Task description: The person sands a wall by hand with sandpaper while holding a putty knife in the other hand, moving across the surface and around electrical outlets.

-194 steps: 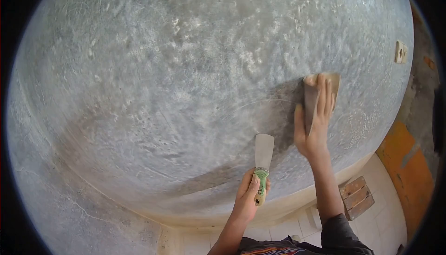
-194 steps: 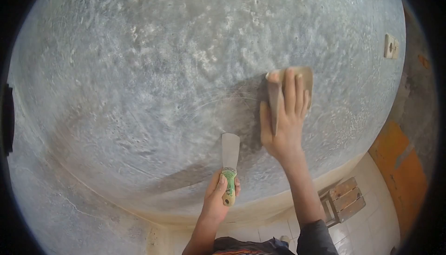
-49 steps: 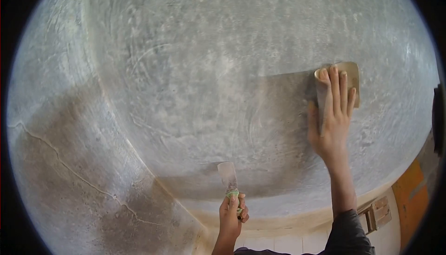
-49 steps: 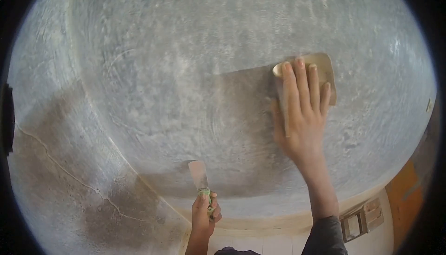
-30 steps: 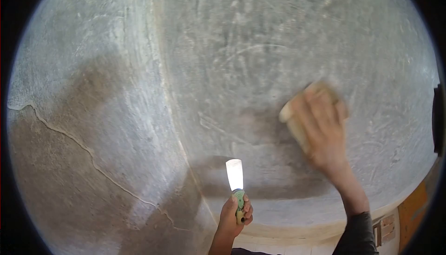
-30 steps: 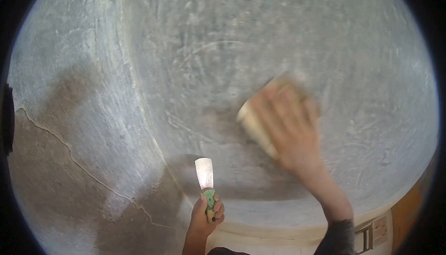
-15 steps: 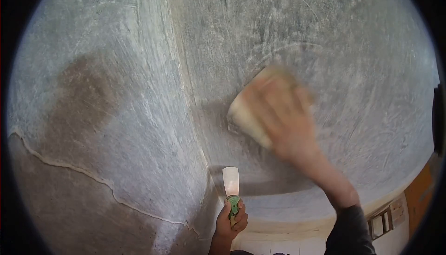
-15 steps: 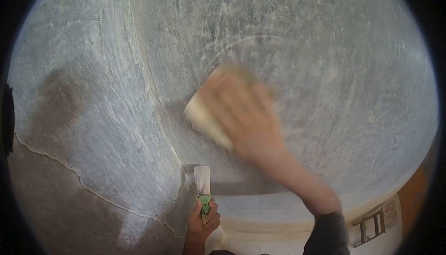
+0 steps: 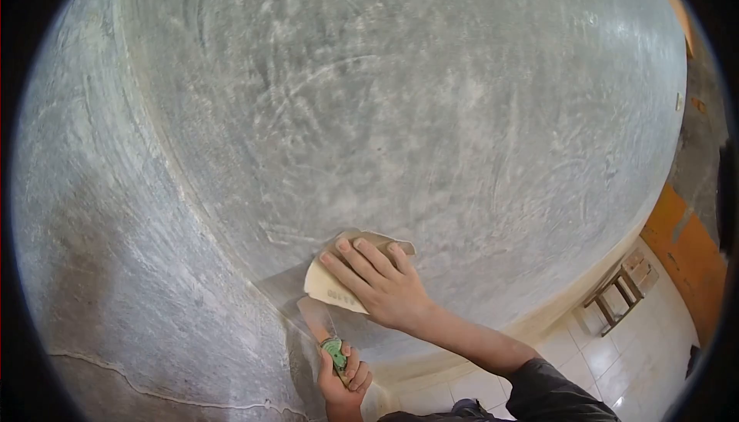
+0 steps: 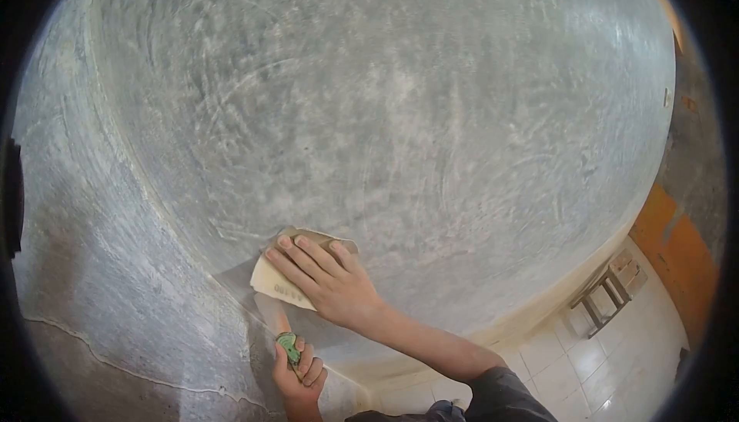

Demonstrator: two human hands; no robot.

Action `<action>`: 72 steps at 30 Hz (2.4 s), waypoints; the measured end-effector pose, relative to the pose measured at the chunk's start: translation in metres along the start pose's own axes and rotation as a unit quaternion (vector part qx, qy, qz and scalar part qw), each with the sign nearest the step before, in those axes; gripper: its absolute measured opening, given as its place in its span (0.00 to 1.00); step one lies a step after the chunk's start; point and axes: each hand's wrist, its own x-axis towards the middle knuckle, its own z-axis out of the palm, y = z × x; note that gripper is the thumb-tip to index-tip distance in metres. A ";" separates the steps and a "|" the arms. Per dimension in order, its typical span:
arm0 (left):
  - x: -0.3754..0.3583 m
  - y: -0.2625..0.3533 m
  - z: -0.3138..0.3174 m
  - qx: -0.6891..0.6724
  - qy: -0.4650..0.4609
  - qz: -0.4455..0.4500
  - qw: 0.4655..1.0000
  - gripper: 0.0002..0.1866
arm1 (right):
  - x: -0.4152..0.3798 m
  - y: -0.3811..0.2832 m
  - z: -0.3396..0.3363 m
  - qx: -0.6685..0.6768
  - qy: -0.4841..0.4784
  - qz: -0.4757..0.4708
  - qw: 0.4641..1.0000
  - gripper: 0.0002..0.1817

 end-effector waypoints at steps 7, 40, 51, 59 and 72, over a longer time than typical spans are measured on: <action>-0.001 -0.001 0.010 0.035 0.047 -0.015 0.998 0.24 | 0.031 0.094 -0.077 -0.112 0.172 0.197 0.959 0.33; 0.050 -0.091 0.051 0.090 -0.032 -0.047 0.994 0.24 | 0.002 0.140 -0.132 -0.130 0.068 0.094 0.985 0.33; 0.044 -0.060 0.056 0.134 -0.035 0.010 0.990 0.24 | 0.034 0.134 -0.123 -0.116 0.124 0.093 0.981 0.34; 0.035 -0.036 0.048 0.138 -0.037 0.025 0.989 0.24 | 0.027 0.102 -0.088 -0.111 0.051 -0.007 0.992 0.33; 0.017 -0.013 0.016 0.146 0.007 0.022 0.989 0.25 | 0.089 0.059 -0.082 -0.104 0.123 0.026 0.987 0.41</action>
